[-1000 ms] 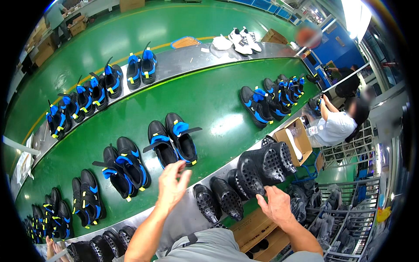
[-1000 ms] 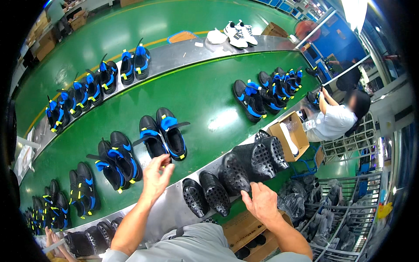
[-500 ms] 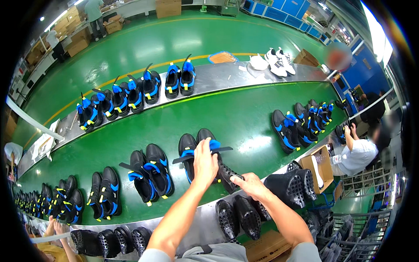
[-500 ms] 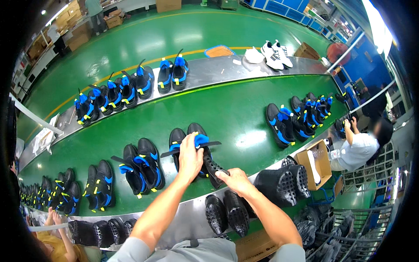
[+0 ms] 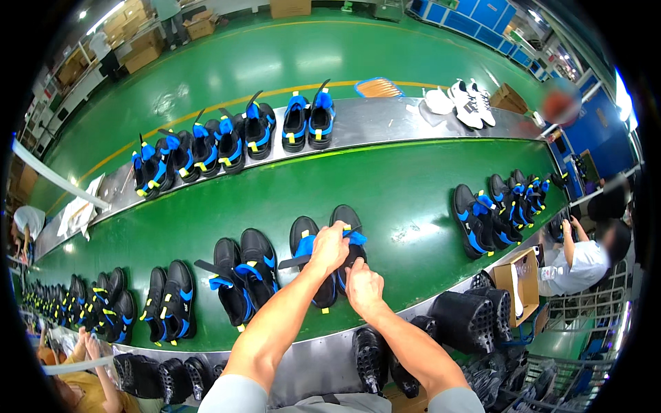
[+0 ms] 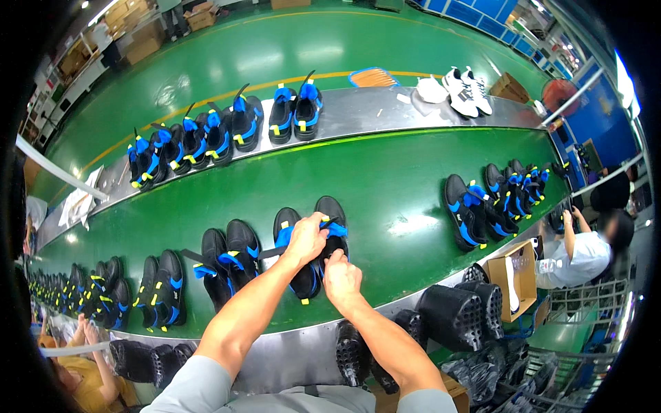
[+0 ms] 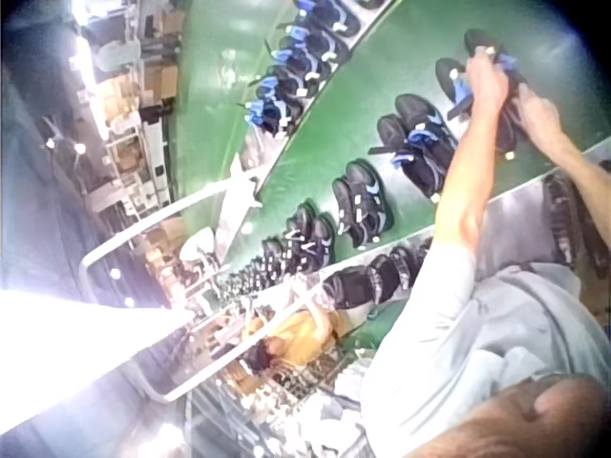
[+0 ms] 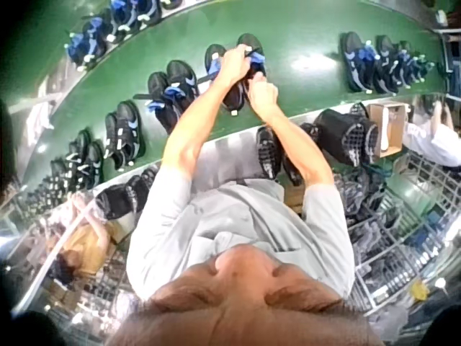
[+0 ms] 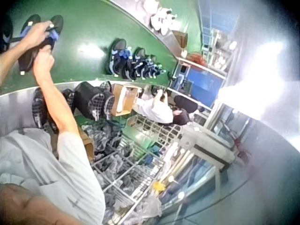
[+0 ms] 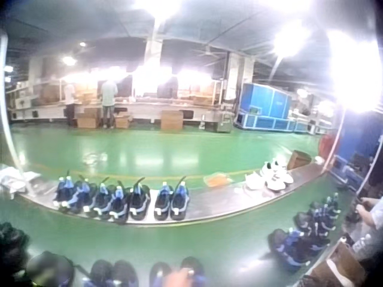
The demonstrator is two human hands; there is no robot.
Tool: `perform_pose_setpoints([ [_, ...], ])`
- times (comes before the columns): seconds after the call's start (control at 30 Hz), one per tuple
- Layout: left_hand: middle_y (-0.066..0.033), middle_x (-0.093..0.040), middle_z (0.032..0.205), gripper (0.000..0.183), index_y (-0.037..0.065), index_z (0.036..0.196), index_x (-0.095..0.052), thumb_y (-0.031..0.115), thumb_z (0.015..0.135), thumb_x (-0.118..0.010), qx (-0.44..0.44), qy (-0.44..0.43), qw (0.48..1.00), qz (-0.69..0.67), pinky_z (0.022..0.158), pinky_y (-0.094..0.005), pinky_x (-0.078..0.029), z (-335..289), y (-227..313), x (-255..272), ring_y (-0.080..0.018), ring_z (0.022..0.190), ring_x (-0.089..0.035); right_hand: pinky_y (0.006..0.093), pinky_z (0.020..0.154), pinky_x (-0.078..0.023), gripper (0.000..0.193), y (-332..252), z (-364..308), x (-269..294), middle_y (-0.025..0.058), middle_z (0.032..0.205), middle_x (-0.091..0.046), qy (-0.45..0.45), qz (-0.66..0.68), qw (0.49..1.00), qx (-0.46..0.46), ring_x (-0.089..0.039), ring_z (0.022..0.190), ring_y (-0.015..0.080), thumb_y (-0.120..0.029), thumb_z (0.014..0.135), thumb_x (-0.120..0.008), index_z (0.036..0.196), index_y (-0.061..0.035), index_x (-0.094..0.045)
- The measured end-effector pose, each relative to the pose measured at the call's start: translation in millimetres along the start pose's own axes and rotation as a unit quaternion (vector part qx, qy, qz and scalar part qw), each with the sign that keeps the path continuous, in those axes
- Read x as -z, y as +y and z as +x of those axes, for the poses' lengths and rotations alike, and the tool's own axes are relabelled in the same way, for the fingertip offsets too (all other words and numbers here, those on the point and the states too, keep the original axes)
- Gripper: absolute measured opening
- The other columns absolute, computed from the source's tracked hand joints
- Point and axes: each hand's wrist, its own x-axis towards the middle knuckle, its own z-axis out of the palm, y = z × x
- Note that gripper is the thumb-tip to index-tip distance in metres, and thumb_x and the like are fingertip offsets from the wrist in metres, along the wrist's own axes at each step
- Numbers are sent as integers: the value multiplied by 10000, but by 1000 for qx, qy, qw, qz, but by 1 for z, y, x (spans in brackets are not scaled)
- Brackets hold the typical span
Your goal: The person assembles black and blue athletic shoes on a green conveyor belt in a factory. They repeatedly pick up black shoe soles, insert them into the shoe uppers, and place the completed pairs back on the belt. The person also retrieves additional soles from a nearby white bag when needed.
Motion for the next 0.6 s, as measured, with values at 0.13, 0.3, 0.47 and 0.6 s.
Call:
perform_pose_setpoints([
  [0.13,-269,-689,894,229,0,1051,-661,82,840,-699,-50,-17,997,-61,781,-513,-532,-1,7,-8,-454,905,-681,472,611,-599,137,25,36,-35,171,827,-694,35,-67,996,46,-729,683,357,-152,939,-579,978,-21,-563],
  [0.3,-299,-681,870,373,-12,1127,-625,87,784,-736,-42,40,998,-7,705,-530,-555,2,5,-6,-458,841,-695,496,599,-578,151,33,48,-42,128,780,-731,13,-42,995,91,-733,691,346,-179,876,-631,987,-77,-642],
  [0.47,-223,-633,1193,455,-34,1244,-588,100,832,-730,-145,175,973,-47,983,-492,-486,-87,30,64,-416,1132,-583,507,628,-542,167,-42,-14,90,196,772,-707,-25,18,987,161,-702,689,394,-184,921,-619,912,-43,-708],
  [0.6,-146,-697,986,189,-6,1030,-691,100,879,-730,-115,243,961,-59,807,-420,-550,-228,24,158,-334,915,-661,379,605,-506,157,-60,-34,150,175,728,-675,-50,153,975,151,-645,604,258,-109,917,-669,977,31,-707],
])
